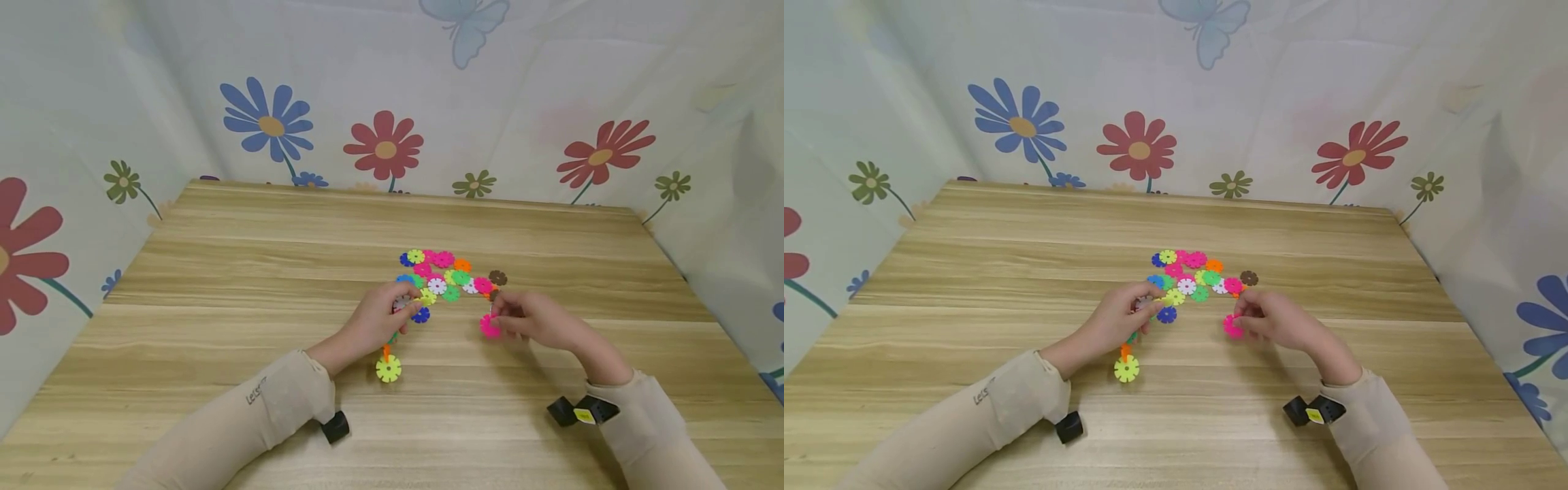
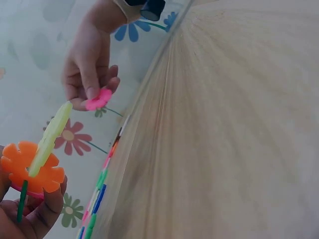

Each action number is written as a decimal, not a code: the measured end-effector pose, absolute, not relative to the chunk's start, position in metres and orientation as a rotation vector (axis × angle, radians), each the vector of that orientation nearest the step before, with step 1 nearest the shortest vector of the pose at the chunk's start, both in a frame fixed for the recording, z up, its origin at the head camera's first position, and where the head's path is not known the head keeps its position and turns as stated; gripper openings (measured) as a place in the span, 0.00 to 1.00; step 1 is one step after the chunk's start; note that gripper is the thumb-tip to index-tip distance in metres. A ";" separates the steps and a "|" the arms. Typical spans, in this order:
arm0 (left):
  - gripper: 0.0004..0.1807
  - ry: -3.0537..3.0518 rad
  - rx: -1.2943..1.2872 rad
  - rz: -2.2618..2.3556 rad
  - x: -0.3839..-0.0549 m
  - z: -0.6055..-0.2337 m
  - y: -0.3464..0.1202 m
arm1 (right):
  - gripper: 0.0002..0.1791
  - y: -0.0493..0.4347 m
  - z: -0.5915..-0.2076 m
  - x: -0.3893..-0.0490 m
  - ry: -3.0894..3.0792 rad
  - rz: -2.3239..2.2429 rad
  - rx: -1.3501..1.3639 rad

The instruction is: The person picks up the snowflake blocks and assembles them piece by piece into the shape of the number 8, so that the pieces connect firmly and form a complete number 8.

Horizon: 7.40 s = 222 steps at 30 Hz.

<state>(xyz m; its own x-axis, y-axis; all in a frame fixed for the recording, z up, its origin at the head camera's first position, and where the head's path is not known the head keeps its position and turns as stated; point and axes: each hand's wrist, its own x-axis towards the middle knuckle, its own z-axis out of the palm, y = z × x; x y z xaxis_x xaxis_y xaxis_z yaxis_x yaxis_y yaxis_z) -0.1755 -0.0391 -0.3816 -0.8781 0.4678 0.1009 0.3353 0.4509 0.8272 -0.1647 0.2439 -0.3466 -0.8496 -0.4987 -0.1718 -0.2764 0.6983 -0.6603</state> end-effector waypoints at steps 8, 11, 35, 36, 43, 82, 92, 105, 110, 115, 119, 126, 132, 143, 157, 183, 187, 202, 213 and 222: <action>0.06 2.541 0.701 1.394 -0.174 -0.380 -0.038 | 0.07 0.222 -0.348 -0.173 2.542 -1.165 -0.524; 0.06 2.539 0.702 1.390 -0.174 -0.380 -0.038 | 0.08 0.211 -0.350 -0.174 2.528 -1.273 -0.516; 0.05 2.544 0.765 1.390 -0.174 -0.381 -0.037 | 0.10 0.172 -0.365 -0.170 2.418 -1.625 -0.388; 0.05 2.548 0.773 1.386 -0.174 -0.382 -0.037 | 0.10 0.171 -0.366 -0.170 2.400 -1.640 -0.373; 0.10 2.633 0.842 1.318 -0.172 -0.384 -0.037 | 0.10 0.163 -0.377 -0.166 2.259 -1.773 -0.289; 0.24 2.581 0.581 1.356 -0.173 -0.383 -0.034 | 0.10 0.164 -0.366 -0.182 2.561 -1.391 -0.452; 0.25 2.611 0.542 1.343 -0.172 -0.381 -0.035 | 0.09 0.186 -0.356 -0.190 2.869 -1.106 -0.508; 0.22 2.655 0.585 1.327 -0.172 -0.382 -0.036 | 0.11 0.216 -0.353 -0.200 3.018 -0.689 -0.369; 0.21 2.656 0.592 1.332 -0.173 -0.383 -0.036 | 0.11 0.229 -0.353 -0.202 2.993 -0.572 -0.292; 0.21 2.662 0.596 1.335 -0.173 -0.383 -0.036 | 0.12 0.235 -0.354 -0.204 2.954 -0.507 -0.233; 0.21 2.669 0.611 1.334 -0.172 -0.383 -0.036 | 0.13 0.236 -0.357 -0.206 2.911 -0.464 -0.190; 0.21 2.686 0.634 1.328 -0.173 -0.384 -0.036 | 0.14 0.236 -0.360 -0.207 2.897 -0.446 -0.147; 0.21 2.685 0.646 1.325 -0.175 -0.385 -0.037 | 0.12 0.238 -0.357 -0.208 2.907 -0.527 -0.182; 0.20 2.689 0.634 1.304 -0.174 -0.382 -0.037 | 0.06 0.236 -0.347 -0.206 2.904 -0.659 -0.217; 0.22 2.702 0.660 1.347 -0.177 -0.382 -0.038 | 0.05 0.202 -0.337 -0.184 2.966 -0.924 -0.432; 0.23 2.615 0.687 1.372 -0.175 -0.383 -0.036 | 0.02 0.155 -0.351 -0.155 3.117 -0.840 -0.859; 0.24 2.639 0.675 1.334 -0.174 -0.382 -0.035 | 0.03 0.152 -0.356 -0.152 3.151 -0.877 -0.850; 0.24 2.553 0.681 1.342 -0.171 -0.383 -0.036 | 0.04 0.154 -0.360 -0.157 3.084 -1.005 -1.012; 0.23 2.458 0.620 1.460 -0.173 -0.383 -0.036 | 0.04 0.154 -0.359 -0.165 2.955 -1.103 -0.903; 0.16 2.504 0.601 1.462 -0.173 -0.379 -0.037 | 0.04 0.160 -0.358 -0.171 2.981 -1.007 -0.854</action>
